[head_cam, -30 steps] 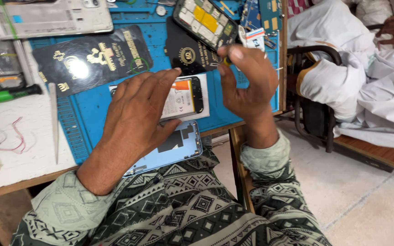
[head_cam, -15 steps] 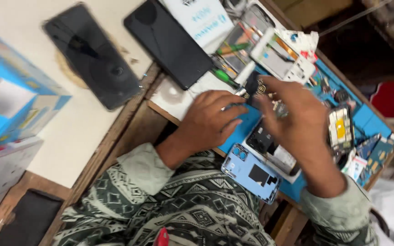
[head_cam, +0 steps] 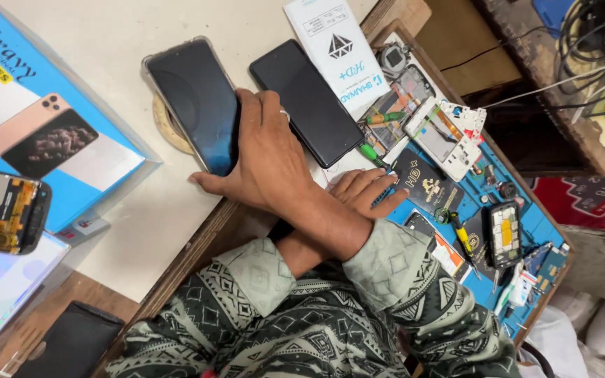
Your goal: The person uses a yellow screwdriver to remove screws from a disassembled smartphone, then uses a prying tool to separate the screen from the frame. The person then interacts with a different smartphone on the table, unlocking it and navigating the interface.
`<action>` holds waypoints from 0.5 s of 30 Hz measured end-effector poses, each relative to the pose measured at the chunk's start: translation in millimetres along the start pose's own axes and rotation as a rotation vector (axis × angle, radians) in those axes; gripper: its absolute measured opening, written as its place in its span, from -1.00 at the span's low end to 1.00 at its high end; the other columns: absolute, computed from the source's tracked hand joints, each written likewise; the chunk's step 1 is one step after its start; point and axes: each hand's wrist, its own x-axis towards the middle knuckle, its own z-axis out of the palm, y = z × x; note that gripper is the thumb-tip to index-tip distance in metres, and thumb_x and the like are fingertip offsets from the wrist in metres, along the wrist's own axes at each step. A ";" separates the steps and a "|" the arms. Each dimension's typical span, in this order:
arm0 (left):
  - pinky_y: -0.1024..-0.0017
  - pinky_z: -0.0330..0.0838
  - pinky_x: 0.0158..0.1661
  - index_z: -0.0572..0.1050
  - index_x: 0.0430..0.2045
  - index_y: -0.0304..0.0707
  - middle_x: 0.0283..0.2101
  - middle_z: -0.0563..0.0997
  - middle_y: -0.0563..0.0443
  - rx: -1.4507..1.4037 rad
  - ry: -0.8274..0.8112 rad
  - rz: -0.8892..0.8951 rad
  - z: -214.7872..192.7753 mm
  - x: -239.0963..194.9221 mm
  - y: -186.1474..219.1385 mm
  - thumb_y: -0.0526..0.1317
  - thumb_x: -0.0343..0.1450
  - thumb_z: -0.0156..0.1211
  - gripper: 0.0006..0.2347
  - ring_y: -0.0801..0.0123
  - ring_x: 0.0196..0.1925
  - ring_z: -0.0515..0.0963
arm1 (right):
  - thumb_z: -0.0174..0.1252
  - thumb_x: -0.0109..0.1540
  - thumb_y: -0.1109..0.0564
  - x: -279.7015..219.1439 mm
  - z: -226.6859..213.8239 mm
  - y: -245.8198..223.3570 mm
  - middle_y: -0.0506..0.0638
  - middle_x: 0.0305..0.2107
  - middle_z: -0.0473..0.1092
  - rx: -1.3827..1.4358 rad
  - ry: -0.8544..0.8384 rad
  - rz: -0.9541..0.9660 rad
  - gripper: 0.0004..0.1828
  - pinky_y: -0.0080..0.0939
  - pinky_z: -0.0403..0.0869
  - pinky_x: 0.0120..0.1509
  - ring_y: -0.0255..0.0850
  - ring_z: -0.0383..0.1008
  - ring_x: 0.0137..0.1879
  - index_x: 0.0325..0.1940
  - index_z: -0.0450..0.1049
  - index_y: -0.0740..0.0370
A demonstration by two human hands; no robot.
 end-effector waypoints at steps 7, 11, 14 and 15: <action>0.02 0.23 0.32 0.45 0.21 -0.19 0.28 0.45 -0.22 -0.044 -0.039 -0.004 -6.8 -2.6 -2.8 0.02 0.45 0.08 -0.54 -0.04 0.38 0.38 | 0.59 -0.18 -0.28 4.8 -0.1 9.3 0.35 0.00 0.18 0.017 -0.021 0.003 0.18 0.12 0.54 -0.01 0.27 0.43 0.01 0.20 0.18 0.51; 0.02 0.22 0.32 0.44 0.24 -0.18 0.29 0.45 -0.21 -0.025 -0.039 -0.020 -7.5 1.2 -4.8 0.03 0.47 0.05 -0.53 -0.02 0.38 0.38 | 0.56 -0.14 -0.24 11.0 3.7 11.4 0.36 -0.01 0.16 0.046 -0.041 -0.001 0.14 0.08 0.57 -0.03 0.25 0.42 0.00 0.19 0.17 0.53; 0.02 0.21 0.32 0.43 0.27 -0.17 0.29 0.44 -0.22 0.003 -0.062 -0.018 -6.5 3.0 -3.2 0.04 0.49 0.04 -0.53 -0.02 0.38 0.36 | 0.56 -0.12 -0.28 8.7 2.5 16.5 0.37 0.00 0.18 0.081 -0.074 -0.012 0.22 0.09 0.56 0.01 0.25 0.44 -0.01 0.29 0.12 0.52; 0.01 0.21 0.32 0.43 0.28 -0.18 0.29 0.44 -0.23 0.015 -0.073 -0.014 -7.6 3.5 -4.3 0.03 0.50 0.03 -0.53 -0.02 0.38 0.36 | 0.56 -0.11 -0.30 10.7 -0.2 17.6 0.38 0.01 0.19 0.097 -0.090 -0.017 0.25 0.10 0.56 0.04 0.25 0.45 -0.01 0.34 0.10 0.51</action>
